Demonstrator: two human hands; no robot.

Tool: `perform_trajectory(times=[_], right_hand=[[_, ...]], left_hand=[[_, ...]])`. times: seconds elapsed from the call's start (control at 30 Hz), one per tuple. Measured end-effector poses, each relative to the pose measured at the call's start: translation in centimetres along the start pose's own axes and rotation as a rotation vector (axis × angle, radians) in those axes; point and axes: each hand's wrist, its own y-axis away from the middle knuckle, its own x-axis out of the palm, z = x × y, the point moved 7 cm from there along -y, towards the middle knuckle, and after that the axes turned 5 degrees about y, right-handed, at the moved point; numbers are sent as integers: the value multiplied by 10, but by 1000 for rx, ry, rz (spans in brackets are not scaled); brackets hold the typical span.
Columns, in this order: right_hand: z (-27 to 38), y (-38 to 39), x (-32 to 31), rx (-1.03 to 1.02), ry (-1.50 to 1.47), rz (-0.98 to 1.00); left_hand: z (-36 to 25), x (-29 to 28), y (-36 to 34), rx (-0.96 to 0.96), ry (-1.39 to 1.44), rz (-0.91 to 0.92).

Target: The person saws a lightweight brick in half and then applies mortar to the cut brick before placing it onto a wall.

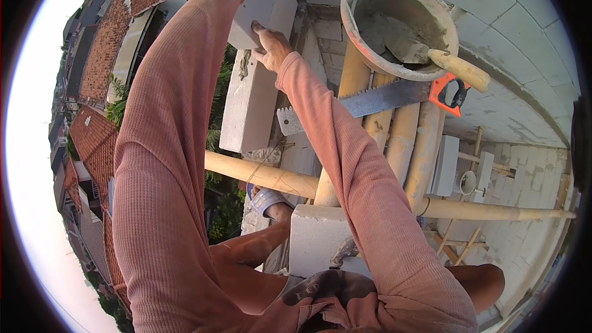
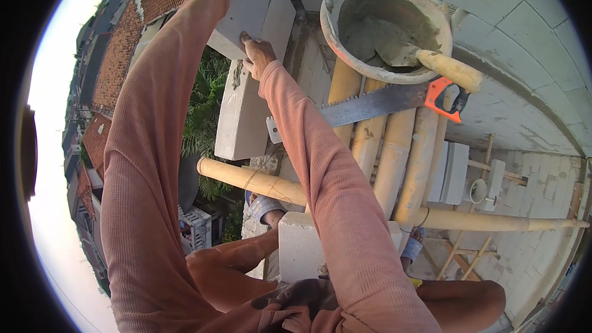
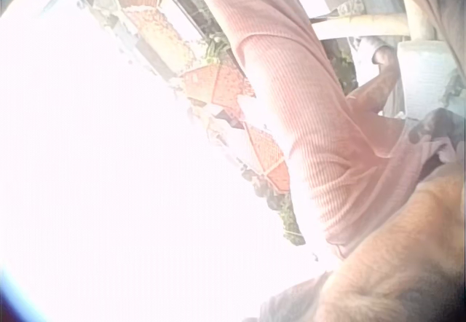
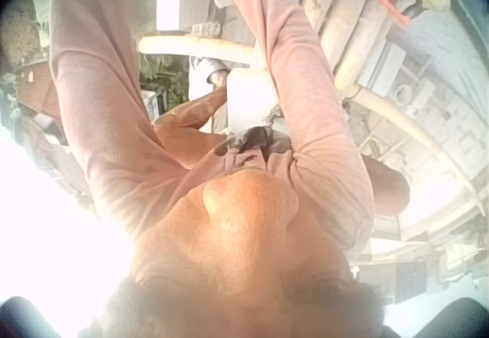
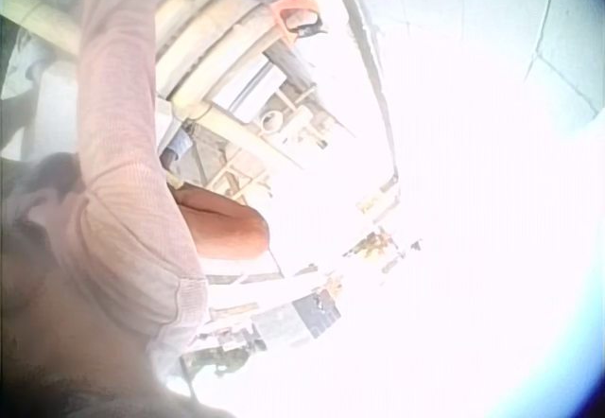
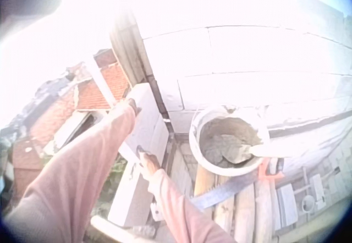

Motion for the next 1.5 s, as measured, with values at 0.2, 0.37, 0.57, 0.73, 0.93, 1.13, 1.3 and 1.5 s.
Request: perform_trajectory(times=[0.2, 0.37, 0.57, 0.73, 0.93, 1.13, 1.3, 1.5], right_hand=[[4, -3, -4, -31, 31, -57], [6, 1, 7, -7, 64, -133], [4, 6, 5, -11, 422, -17], [22, 50, -25, -108, 720, -38], [80, 264, -65, -124, 1313, 374], [76, 408, -151, -57, 1833, 87], [-13, 514, -209, -28, 2206, -86], [-37, 514, -229, 39, 2065, -48]], left_hand=[[-3, -43, 80, 225, 157, -555], [112, 15, 152, -167, 751, -761], [109, 128, 140, -96, 1036, -460], [109, 170, 129, -144, 995, -531], [123, 183, 142, -216, 632, -496], [131, 164, 157, -293, 733, -320], [85, 185, 152, -193, 822, -351], [127, 172, 161, -172, 873, -308]])
